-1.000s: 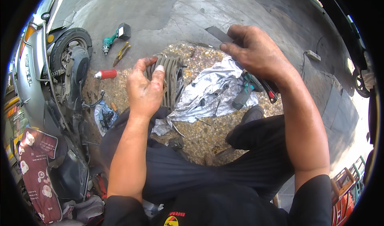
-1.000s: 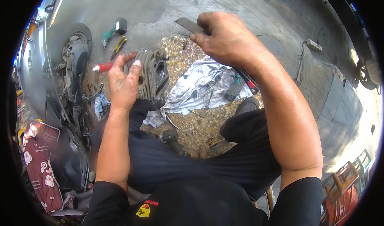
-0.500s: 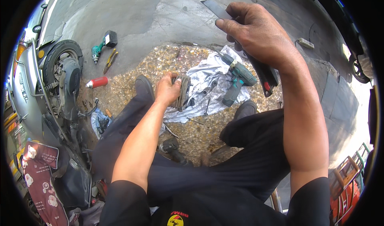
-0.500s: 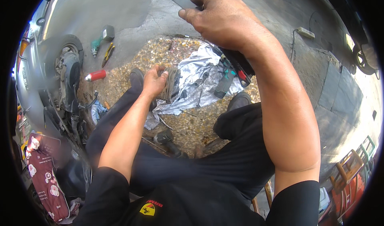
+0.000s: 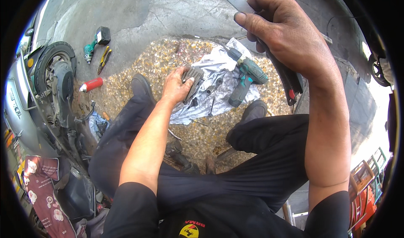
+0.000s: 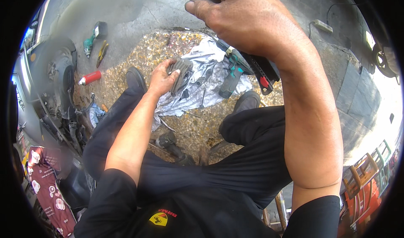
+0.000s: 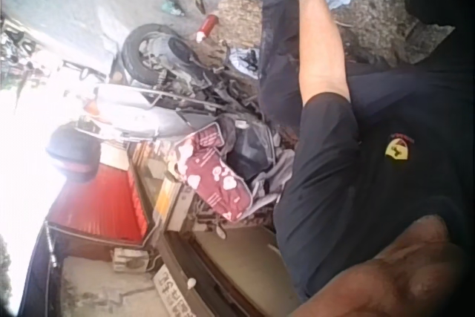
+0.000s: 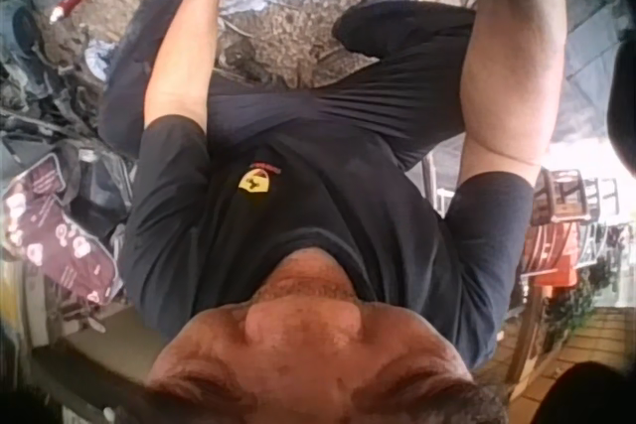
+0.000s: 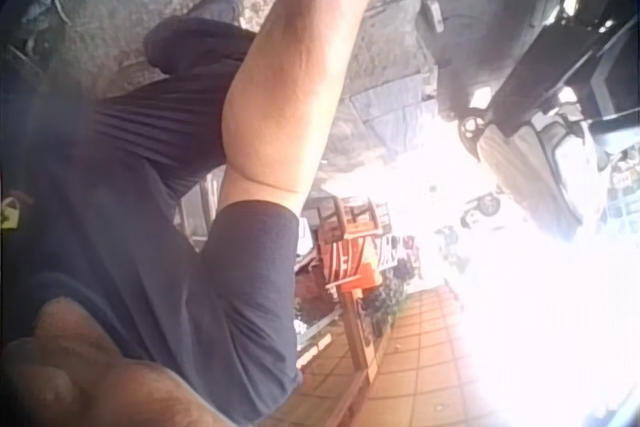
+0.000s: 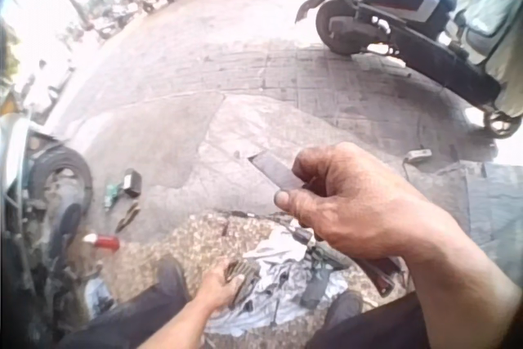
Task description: The person scrapes the interior of a metal engine casing with a utility knife, then uses a power drill to bore into the central opening. They later scrape a small cylindrical component with the knife. The work is performed on a cloth on the ground next to a scooter.
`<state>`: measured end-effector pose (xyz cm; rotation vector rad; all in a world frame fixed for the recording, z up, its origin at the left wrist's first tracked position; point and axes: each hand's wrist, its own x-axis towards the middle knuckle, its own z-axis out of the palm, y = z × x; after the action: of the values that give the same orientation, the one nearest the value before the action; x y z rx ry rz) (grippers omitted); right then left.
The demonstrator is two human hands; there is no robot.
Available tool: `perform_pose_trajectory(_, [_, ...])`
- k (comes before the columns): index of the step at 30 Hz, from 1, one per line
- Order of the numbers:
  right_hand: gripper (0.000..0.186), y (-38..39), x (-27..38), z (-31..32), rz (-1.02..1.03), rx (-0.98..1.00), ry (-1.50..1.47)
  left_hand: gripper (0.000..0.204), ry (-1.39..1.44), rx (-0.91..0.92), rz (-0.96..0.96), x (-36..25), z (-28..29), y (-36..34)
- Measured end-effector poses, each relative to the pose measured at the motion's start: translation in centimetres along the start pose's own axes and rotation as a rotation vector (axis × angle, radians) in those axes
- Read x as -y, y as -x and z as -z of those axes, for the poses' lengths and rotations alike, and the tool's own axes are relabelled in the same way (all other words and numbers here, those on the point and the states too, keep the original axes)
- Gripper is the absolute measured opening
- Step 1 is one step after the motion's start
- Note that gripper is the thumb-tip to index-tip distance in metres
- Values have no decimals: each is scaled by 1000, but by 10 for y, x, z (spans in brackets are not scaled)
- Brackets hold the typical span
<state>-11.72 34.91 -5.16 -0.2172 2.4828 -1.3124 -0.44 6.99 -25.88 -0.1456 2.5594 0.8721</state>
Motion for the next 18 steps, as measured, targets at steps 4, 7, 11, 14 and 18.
perform_pose_trajectory(4, [28,-2,-9,4,11,4,-16,38,-2,20,46,-5,3,-6])
perform_pose_trajectory(7, [27,0,-14,9,22,3,20,39,48,-5,127,3,19,-8])
perform_pose_trajectory(11, [26,1,-22,17,-16,35,13,39,230,-206,358,33,51,-24])
perform_pose_trajectory(14, [25,-3,-27,16,-4,4,74,40,83,-294,376,52,67,-45])
perform_pose_trajectory(18, [23,-5,-32,14,-33,4,103,39,-19,-270,412,62,81,-64])
